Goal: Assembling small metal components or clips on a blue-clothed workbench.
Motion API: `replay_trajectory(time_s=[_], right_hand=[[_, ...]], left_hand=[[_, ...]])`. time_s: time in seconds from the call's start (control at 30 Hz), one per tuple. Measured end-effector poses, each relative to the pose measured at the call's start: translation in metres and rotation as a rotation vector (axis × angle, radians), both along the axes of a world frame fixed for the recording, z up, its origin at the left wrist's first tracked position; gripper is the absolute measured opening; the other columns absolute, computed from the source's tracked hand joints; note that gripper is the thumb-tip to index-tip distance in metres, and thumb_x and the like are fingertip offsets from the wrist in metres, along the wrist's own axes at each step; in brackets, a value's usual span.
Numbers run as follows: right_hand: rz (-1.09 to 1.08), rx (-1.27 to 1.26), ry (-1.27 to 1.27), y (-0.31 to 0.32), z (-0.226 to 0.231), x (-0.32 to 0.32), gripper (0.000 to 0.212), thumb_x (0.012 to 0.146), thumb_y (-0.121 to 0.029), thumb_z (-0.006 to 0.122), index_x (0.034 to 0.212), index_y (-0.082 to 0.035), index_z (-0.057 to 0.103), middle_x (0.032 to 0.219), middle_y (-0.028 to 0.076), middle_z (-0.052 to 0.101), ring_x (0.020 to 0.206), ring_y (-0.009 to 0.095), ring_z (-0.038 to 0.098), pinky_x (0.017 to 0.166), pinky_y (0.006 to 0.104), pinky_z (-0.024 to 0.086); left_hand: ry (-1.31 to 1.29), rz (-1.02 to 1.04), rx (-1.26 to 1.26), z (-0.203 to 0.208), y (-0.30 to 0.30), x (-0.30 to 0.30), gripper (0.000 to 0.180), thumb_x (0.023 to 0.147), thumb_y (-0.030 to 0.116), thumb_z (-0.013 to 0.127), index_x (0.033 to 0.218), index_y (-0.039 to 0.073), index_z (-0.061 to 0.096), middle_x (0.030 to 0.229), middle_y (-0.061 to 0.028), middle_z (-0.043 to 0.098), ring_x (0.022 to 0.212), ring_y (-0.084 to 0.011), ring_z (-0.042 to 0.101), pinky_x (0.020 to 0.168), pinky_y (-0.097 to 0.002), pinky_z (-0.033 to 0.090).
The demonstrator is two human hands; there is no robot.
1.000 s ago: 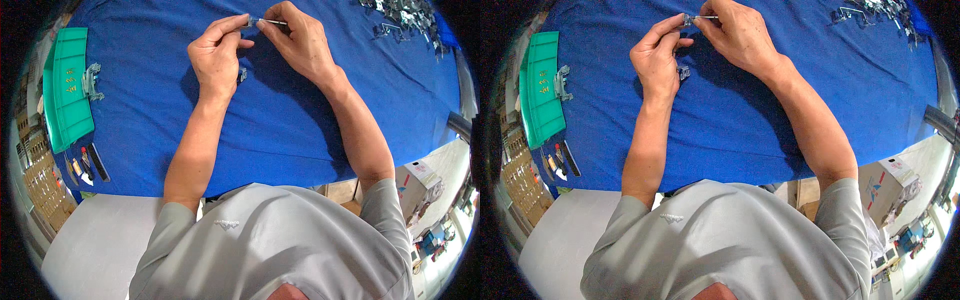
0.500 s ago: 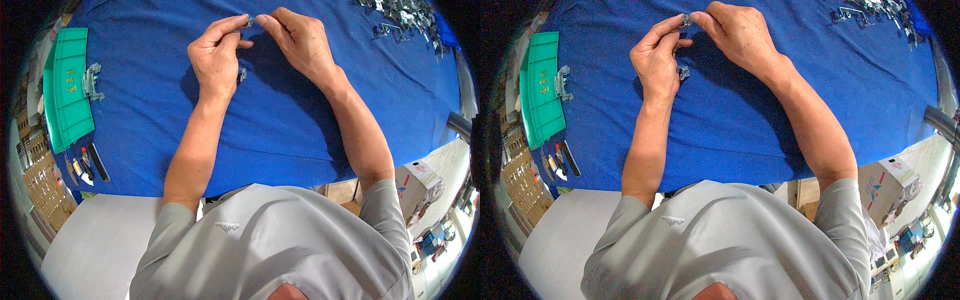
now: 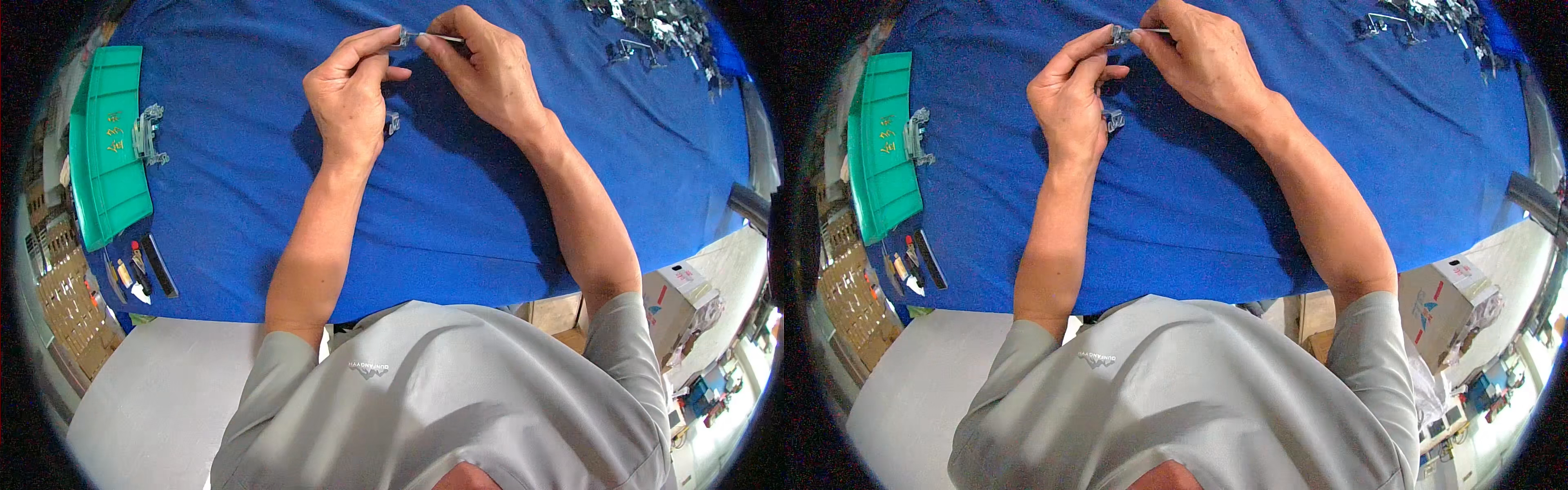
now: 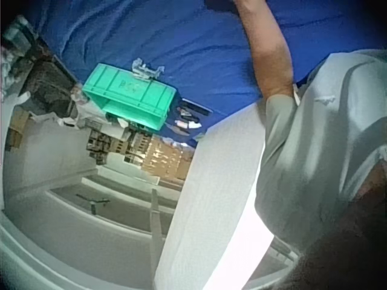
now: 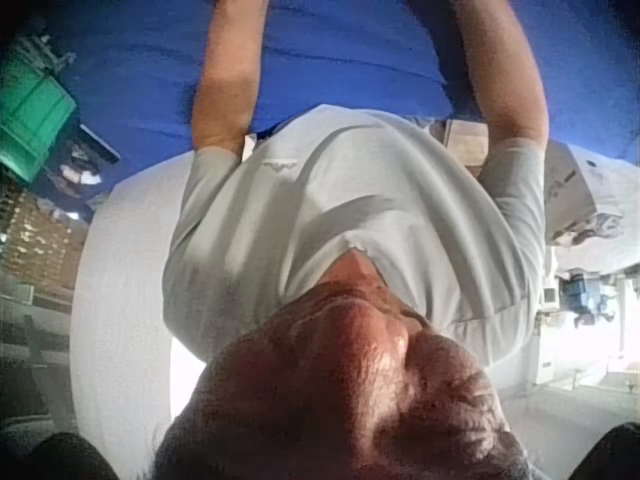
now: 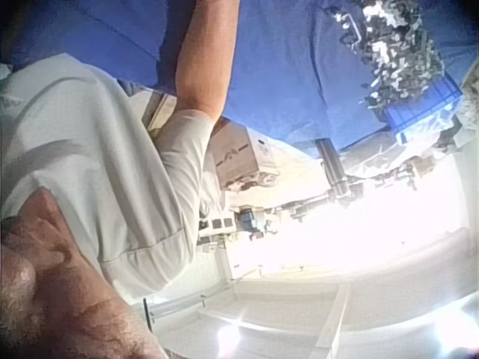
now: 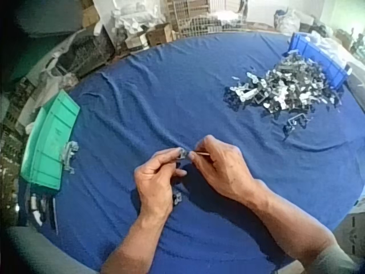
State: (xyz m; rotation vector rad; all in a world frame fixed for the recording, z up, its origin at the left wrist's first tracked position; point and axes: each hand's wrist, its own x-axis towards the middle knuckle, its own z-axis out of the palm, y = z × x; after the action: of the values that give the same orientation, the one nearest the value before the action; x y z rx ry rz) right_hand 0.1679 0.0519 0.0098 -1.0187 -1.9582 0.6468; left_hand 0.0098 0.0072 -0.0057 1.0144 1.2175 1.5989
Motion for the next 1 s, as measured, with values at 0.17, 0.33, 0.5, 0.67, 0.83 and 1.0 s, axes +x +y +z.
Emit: replay_trajectory(time_s=[0.17,0.33,0.5,0.67,0.83,1.0], right_hand=[[-0.002,-0.062,-0.008,-0.002,0.007,0.0,0.017,0.091,-0.011,0.068,0.091,0.001,0.055,0.077,0.02,0.064,0.069,0.036,0.066,0.058,0.041,0.05],[-0.024,-0.018,-0.067,-0.002,0.002,0.001,0.019,0.093,-0.017,0.067,0.091,0.0,0.06,0.071,0.016,0.061,0.061,0.029,0.06,0.055,0.0374,0.046],[0.011,0.005,0.064,-0.002,0.007,0.001,0.016,0.091,-0.008,0.067,0.095,0.001,0.055,0.08,0.019,0.064,0.071,0.034,0.067,0.06,0.0401,0.05],[0.039,0.01,0.074,-0.005,0.01,-0.001,0.015,0.091,-0.007,0.068,0.095,0.0,0.055,0.079,0.018,0.064,0.068,0.032,0.066,0.058,0.0386,0.05],[-0.021,0.034,0.085,-0.008,0.0,-0.008,0.015,0.092,-0.014,0.068,0.093,-0.001,0.06,0.073,0.015,0.063,0.061,0.028,0.062,0.055,0.0358,0.048],[-0.039,0.054,-0.061,-0.008,-0.004,-0.002,0.017,0.092,-0.02,0.071,0.094,-0.003,0.066,0.074,0.011,0.066,0.061,0.022,0.063,0.056,0.0329,0.048]], left_hand=[[-0.002,0.009,0.004,0.0,0.0,0.0,0.025,0.089,-0.011,0.055,0.107,-0.006,0.072,0.103,-0.015,0.072,0.09,-0.0181,0.07,0.069,-0.0291,0.062],[0.003,0.005,0.0,0.0,-0.001,0.0,0.024,0.089,-0.01,0.055,0.107,-0.006,0.071,0.103,-0.0152,0.072,0.09,-0.0183,0.07,0.069,-0.0288,0.062],[-0.047,0.004,0.001,0.0,0.0,0.0,0.024,0.089,-0.01,0.055,0.107,-0.006,0.071,0.103,-0.0147,0.072,0.09,-0.0178,0.07,0.069,-0.0286,0.062],[-0.031,0.0,-0.007,-0.001,0.0,-0.001,0.024,0.09,-0.01,0.055,0.107,-0.005,0.071,0.103,-0.0143,0.072,0.089,-0.0168,0.069,0.069,-0.028,0.062],[0.012,-0.013,-0.022,0.0,-0.001,0.0,0.024,0.09,-0.009,0.055,0.108,-0.004,0.072,0.102,-0.0137,0.072,0.088,-0.0161,0.069,0.068,-0.0274,0.061],[0.038,-0.003,-0.027,0.004,-0.002,0.004,0.024,0.091,-0.008,0.055,0.108,-0.004,0.072,0.102,-0.0132,0.072,0.088,-0.016,0.069,0.067,-0.0274,0.061]])
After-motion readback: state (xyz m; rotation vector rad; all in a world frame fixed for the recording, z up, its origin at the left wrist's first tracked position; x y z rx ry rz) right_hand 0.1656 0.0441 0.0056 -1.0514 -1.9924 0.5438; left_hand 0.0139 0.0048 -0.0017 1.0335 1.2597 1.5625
